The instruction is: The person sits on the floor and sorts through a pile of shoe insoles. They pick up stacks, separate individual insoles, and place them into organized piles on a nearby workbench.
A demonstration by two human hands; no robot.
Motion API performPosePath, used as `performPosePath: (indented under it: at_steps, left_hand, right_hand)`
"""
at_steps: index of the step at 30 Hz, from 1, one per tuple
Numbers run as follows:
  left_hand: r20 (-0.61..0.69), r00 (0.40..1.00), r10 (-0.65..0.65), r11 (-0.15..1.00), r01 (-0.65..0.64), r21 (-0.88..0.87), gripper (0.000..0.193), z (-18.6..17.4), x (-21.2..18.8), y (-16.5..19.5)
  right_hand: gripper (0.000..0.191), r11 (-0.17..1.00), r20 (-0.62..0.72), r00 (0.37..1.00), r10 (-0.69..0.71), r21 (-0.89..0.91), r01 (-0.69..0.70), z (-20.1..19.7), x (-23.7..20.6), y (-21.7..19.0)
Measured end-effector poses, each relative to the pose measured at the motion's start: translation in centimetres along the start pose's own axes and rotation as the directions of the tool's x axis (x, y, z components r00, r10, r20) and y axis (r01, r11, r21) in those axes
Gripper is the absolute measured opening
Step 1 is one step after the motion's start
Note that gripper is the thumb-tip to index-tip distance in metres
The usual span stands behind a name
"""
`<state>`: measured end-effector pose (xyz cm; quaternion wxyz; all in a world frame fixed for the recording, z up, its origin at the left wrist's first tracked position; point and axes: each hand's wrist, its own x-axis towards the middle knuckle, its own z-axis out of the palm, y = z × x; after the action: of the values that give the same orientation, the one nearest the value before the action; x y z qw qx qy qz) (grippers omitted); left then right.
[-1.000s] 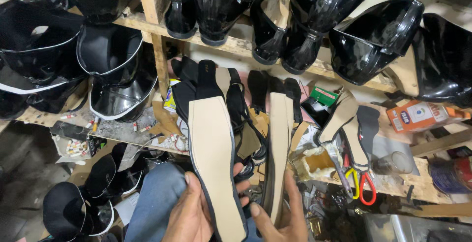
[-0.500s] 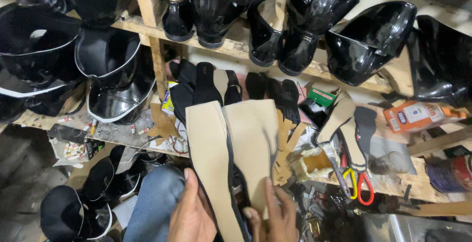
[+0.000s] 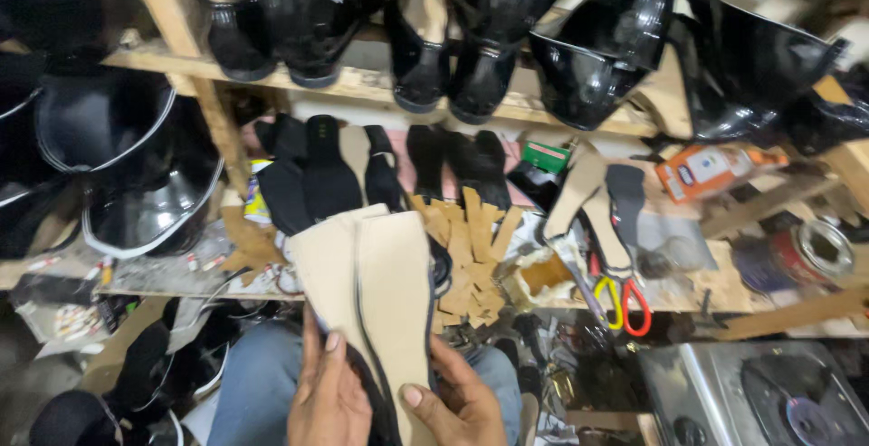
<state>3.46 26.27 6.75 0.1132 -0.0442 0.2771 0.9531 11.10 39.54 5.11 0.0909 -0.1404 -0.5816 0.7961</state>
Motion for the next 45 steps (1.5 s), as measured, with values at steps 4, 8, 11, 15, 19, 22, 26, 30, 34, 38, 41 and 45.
performPosePath:
  at_steps: [4,8,11,15,19,22,26,30,34,38,41,45]
  left_hand:
    - [0.019,0.986,-0.167,0.986,0.167,-0.004,0.048,-2.2,0.3,-0.8]
    - [-0.114,0.986,-0.12,0.983,0.135,0.127,0.046,-2.3,0.7,-1.3]
    - [-0.115,0.992,-0.046,0.992,0.058,0.11,0.048,-1.2,0.9,-1.6]
    - [-0.165,0.977,-0.133,0.989,0.142,0.04,0.053,0.3,0.8,-1.7]
    - [-0.222,0.96,-0.17,0.97,0.202,0.133,0.051,0.3,1.6,0.0]
    - [-0.211,0.953,-0.218,0.957,0.251,0.145,0.048,0.1,1.8,1.0]
    - [-0.055,0.96,-0.273,0.957,0.277,0.088,0.053,-0.1,1.4,1.6]
    - [-0.006,0.98,-0.197,0.979,0.197,-0.055,0.056,-0.5,1.7,1.8]
    - [0.051,0.998,-0.046,0.987,0.053,-0.15,0.062,-0.7,2.2,2.3]
    - [0.182,0.983,-0.028,0.966,0.073,-0.247,0.062,1.0,2.5,1.9]
    - [0.155,0.969,-0.193,0.977,0.204,-0.057,0.063,2.1,2.3,2.0]
    - [0.179,0.983,0.031,0.749,-0.142,0.648,0.053,2.2,3.4,4.1]
  right_hand:
    - [0.062,0.857,0.191,0.908,-0.372,-0.305,0.415,-0.7,-0.1,0.6]
    - [0.057,0.822,-0.035,0.999,0.023,-0.568,-0.038,-0.4,0.0,0.6]
    - [0.073,0.938,-0.131,0.977,-0.171,-0.324,0.121,0.6,0.7,-0.3]
    - [0.062,0.542,-0.008,0.819,-0.573,-0.753,0.372,0.8,1.0,-2.7]
    - [0.058,0.476,-0.069,0.906,-0.419,-0.866,0.154,-3.1,5.2,-7.1]
    - [0.086,0.449,-0.057,0.945,-0.323,-0.888,0.1,-6.9,12.4,-10.7]
    - [0.068,0.147,-0.02,0.934,-0.357,-0.988,0.035,-8.0,21.3,-13.1]
    - [0.059,-0.016,0.113,0.917,-0.383,-0.993,0.116,-4.9,21.4,-14.2]
    - [0.043,0.53,0.331,0.943,-0.013,-0.798,0.287,-0.4,14.1,-15.0]
    - [0.095,0.565,0.742,0.637,0.207,-0.622,0.542,1.4,6.5,-15.8]
    - [0.078,0.629,0.613,0.784,0.095,-0.648,0.43,0.8,6.2,-15.6]
    - [0.063,0.578,0.221,0.954,-0.204,-0.759,0.3,-2.2,11.2,-14.9]
